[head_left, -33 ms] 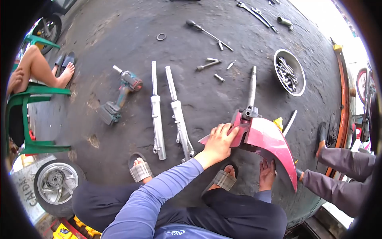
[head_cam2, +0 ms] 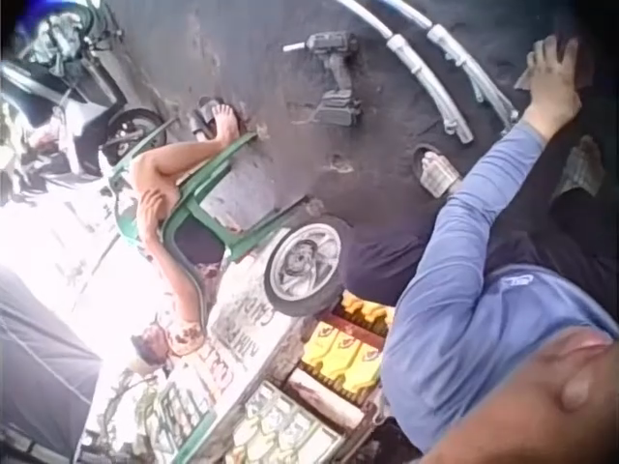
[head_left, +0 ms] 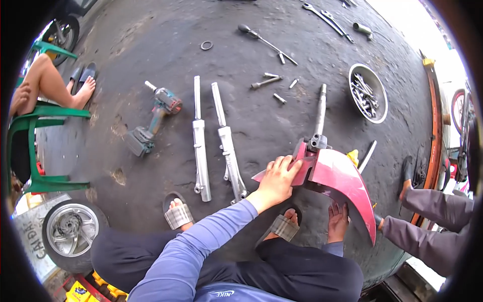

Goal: Repairing and assembling motorcycle front forks and a front fender.

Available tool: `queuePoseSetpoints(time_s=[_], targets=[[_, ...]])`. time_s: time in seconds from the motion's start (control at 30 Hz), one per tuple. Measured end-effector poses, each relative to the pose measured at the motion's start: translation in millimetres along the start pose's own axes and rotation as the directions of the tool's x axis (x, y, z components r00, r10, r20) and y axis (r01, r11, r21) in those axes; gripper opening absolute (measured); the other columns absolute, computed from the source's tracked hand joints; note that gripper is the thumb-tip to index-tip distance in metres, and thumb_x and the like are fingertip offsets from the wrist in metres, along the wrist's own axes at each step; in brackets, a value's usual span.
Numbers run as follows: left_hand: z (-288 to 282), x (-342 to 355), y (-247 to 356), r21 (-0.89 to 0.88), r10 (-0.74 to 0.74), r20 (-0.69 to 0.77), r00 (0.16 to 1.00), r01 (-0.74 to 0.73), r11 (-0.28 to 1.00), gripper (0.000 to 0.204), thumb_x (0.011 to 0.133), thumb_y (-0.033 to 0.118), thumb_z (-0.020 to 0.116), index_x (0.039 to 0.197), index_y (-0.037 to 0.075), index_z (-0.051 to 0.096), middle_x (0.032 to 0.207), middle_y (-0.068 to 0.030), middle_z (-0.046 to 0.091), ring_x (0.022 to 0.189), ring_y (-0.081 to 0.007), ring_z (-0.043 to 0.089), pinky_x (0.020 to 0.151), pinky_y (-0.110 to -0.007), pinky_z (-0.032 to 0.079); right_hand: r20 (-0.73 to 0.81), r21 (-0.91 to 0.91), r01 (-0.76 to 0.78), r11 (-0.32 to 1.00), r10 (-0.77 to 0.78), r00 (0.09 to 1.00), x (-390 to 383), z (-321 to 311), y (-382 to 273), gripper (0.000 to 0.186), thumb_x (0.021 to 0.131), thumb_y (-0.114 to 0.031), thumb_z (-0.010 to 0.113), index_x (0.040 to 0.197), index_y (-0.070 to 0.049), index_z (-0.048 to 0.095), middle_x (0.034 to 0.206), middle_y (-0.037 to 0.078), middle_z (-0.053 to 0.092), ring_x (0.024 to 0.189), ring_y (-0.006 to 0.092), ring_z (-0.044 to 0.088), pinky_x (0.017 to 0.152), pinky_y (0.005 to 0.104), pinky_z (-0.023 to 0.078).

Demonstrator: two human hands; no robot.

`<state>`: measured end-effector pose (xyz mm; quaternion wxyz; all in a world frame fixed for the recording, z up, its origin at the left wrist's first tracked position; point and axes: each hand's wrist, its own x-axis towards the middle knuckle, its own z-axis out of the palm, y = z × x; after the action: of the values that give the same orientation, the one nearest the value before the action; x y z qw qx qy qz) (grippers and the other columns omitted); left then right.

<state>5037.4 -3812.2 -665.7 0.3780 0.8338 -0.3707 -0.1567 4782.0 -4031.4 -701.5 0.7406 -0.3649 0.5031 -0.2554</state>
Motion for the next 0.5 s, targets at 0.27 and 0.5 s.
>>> queuePoseSetpoints(time_s=[0.27, 0.5], targets=[[-32, -2, -36, 0.072, -0.003, 0.184, 0.983, -0.010, 0.997, 0.080, 0.070, 0.016, 0.076, 0.140, 0.007, 0.039, 0.133, -0.0189, 0.044, 0.127, -0.0371, 0.043, 0.103, -0.049, 0.038, -0.076, -0.266, 0.037, 0.963, -0.059, 0.995, -38, 35, -17, 0.031, 0.095, -0.024, 0.064, 0.115, 0.000, 0.061, 0.110, 0.010, 0.067, 0.088, 0.0185, 0.064, 0.075, 0.0317, 0.051], [-165, 20, -180, 0.276, -0.333, 0.448, 0.829, 0.226, 0.934, 0.040, 0.084, 0.038, 0.065, 0.081, -0.002, 0.068, 0.074, -0.0226, 0.066, 0.072, -0.0382, 0.067, 0.071, -0.044, 0.055, 0.013, -0.744, -0.397, 0.538, 0.605, 0.796, -103, 39, -37, 0.028, 0.098, -0.024, 0.058, 0.115, -0.002, 0.063, 0.109, 0.008, 0.068, 0.093, 0.0171, 0.064, 0.080, 0.0317, 0.052]])
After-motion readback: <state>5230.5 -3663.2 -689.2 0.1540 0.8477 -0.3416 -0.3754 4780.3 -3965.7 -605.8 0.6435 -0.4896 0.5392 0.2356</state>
